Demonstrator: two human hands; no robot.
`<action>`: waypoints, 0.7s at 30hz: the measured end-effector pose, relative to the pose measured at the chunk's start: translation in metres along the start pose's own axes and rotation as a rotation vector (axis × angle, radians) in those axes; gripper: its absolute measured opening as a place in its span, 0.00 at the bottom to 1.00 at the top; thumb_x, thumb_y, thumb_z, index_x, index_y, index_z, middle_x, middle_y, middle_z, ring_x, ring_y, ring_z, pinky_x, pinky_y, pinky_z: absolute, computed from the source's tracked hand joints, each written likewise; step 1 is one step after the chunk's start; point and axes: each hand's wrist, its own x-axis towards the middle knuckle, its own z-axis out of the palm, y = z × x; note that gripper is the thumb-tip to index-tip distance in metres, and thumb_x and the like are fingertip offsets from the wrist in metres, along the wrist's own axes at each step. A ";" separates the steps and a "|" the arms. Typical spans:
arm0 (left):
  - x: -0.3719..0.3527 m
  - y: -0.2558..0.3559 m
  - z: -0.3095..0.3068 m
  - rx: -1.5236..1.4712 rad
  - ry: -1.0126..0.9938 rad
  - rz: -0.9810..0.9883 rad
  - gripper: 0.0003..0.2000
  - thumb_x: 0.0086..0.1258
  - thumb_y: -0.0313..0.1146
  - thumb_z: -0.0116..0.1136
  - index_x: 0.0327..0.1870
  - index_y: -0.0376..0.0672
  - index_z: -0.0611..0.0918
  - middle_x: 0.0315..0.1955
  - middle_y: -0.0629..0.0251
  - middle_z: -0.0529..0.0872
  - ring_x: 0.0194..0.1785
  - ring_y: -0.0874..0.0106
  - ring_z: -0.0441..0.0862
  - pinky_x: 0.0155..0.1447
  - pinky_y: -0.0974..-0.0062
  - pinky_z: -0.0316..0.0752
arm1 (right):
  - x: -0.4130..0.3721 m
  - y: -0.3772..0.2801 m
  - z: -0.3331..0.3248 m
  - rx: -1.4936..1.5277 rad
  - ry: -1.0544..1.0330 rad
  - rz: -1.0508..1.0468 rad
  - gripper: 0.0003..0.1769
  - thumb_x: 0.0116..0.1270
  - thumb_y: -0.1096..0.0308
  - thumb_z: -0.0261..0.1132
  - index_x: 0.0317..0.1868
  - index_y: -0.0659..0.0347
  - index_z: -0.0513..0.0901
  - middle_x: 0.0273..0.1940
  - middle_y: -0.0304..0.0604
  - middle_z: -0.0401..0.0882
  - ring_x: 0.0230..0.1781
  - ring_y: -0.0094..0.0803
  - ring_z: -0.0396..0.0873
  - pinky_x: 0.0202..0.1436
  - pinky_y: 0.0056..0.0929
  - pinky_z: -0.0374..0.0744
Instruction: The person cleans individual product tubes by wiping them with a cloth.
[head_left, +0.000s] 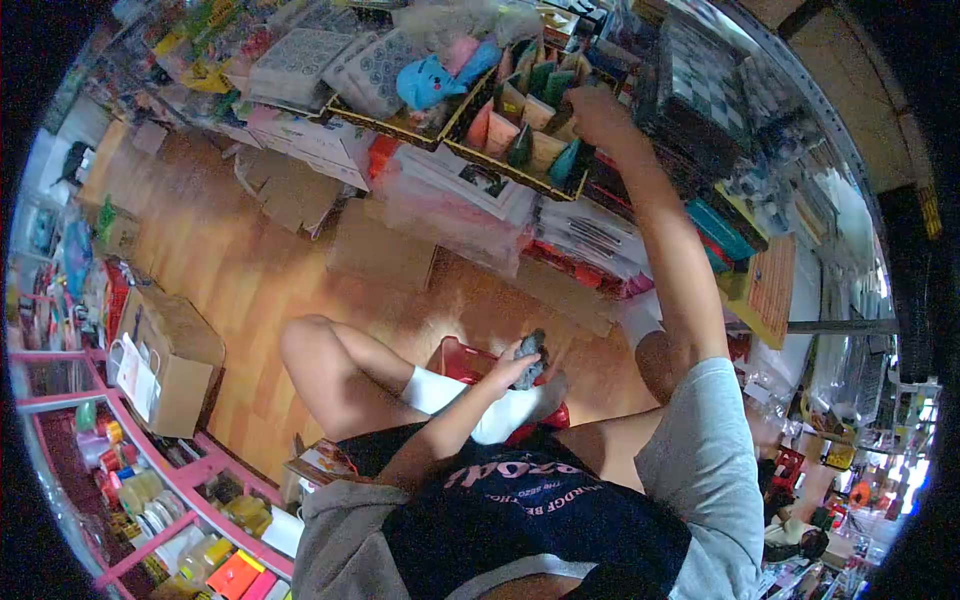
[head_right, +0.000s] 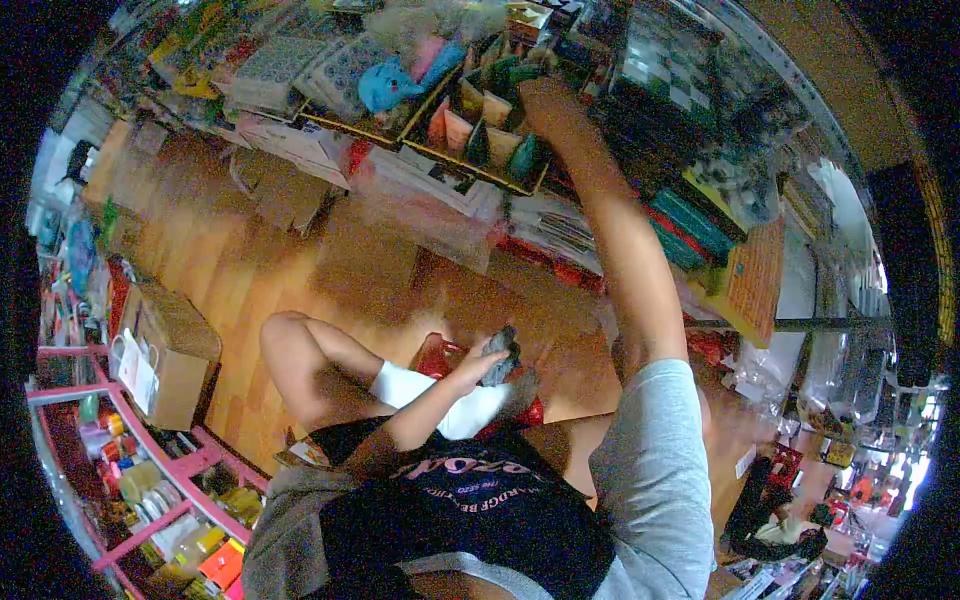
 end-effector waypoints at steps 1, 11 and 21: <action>-0.003 0.006 0.002 0.000 0.002 0.000 0.15 0.56 0.30 0.56 0.44 0.41 0.70 0.32 0.67 0.78 0.33 0.76 0.77 0.37 0.80 0.72 | 0.007 0.007 0.008 0.001 0.000 -0.001 0.14 0.48 0.75 0.57 0.38 0.61 0.76 0.39 0.52 0.74 0.43 0.47 0.71 0.45 0.40 0.72; -0.005 0.013 0.004 -0.055 0.009 -0.027 0.12 0.56 0.28 0.54 0.42 0.41 0.71 0.30 0.68 0.77 0.31 0.76 0.75 0.35 0.79 0.71 | 0.002 -0.006 -0.021 0.230 0.068 0.049 0.11 0.45 0.78 0.58 0.33 0.65 0.78 0.35 0.55 0.76 0.39 0.49 0.75 0.41 0.41 0.74; -0.006 0.019 0.007 -0.100 -0.003 -0.041 0.11 0.56 0.25 0.52 0.41 0.40 0.71 0.29 0.67 0.77 0.30 0.75 0.76 0.35 0.79 0.72 | 0.029 0.016 0.016 0.098 0.076 0.147 0.08 0.47 0.75 0.59 0.30 0.63 0.80 0.33 0.52 0.78 0.36 0.44 0.77 0.41 0.38 0.74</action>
